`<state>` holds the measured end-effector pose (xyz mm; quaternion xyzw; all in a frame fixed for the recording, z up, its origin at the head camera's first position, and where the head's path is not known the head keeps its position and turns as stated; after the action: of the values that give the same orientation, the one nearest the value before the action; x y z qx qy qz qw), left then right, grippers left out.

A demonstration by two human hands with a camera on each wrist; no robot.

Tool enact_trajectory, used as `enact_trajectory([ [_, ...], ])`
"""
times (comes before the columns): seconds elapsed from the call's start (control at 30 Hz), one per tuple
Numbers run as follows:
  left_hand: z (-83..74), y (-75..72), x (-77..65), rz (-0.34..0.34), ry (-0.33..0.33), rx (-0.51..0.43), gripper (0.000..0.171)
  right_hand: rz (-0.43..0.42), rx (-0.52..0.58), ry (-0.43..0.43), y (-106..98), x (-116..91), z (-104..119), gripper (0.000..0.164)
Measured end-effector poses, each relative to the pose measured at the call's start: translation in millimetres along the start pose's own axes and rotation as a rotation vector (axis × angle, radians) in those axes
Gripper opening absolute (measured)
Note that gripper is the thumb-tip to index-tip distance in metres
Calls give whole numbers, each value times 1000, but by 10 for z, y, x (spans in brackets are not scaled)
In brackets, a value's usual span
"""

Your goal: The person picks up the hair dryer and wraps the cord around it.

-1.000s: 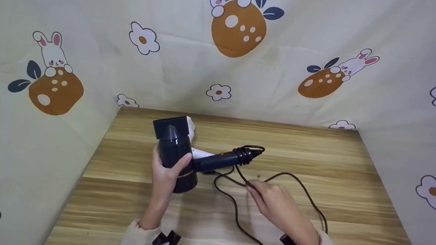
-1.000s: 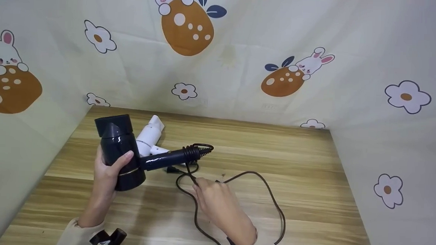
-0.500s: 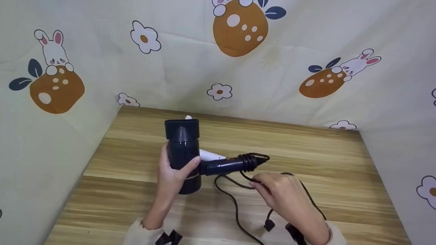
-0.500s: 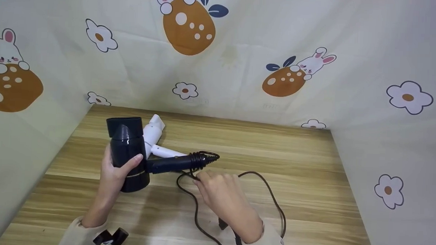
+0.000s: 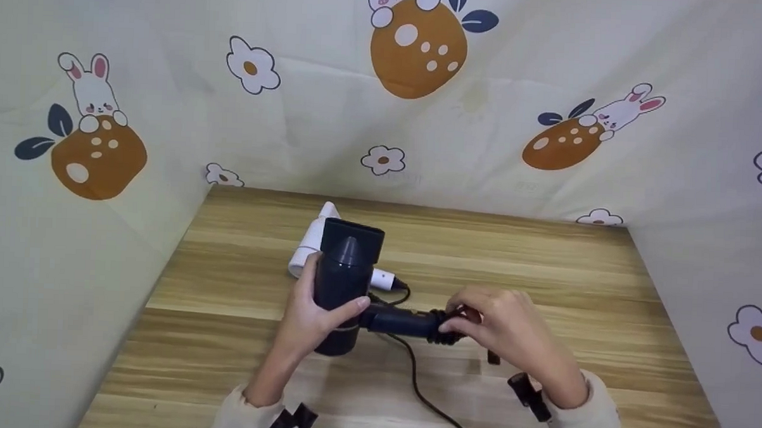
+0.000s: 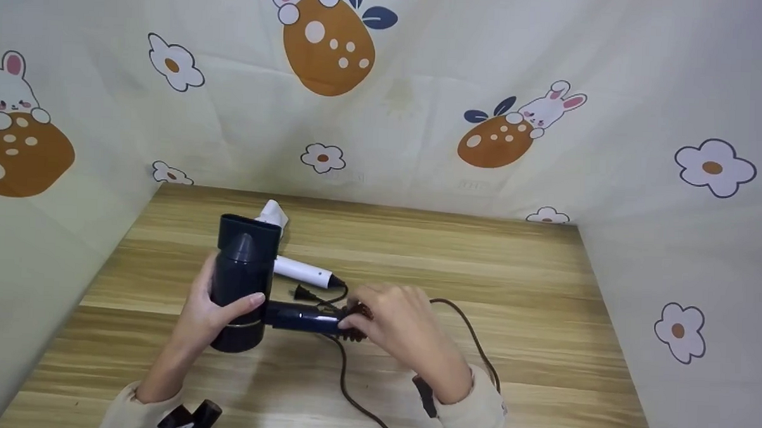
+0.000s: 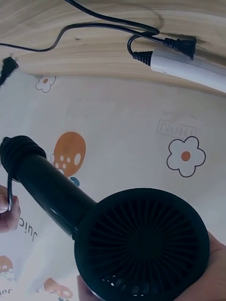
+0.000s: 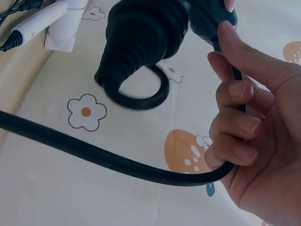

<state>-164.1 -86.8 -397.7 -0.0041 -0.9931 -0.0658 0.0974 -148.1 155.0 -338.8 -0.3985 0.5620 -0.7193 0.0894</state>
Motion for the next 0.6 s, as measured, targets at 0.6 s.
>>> enact_trajectory([
  [0.6,-199,63,-96,153,49,-220,63,305,912,20,396,3,-325,8],
])
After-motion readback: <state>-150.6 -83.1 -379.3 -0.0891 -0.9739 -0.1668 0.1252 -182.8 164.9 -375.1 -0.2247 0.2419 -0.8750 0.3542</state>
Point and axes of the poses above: each hand's wrist, its own x-axis towards the middle knuckle, its own y-axis out of the palm, z = x × y, the point moved 6 cm from there along x, towards the middle knuckle, and after that the axes turned 15 degrees about -x, right-handed, at the moved point
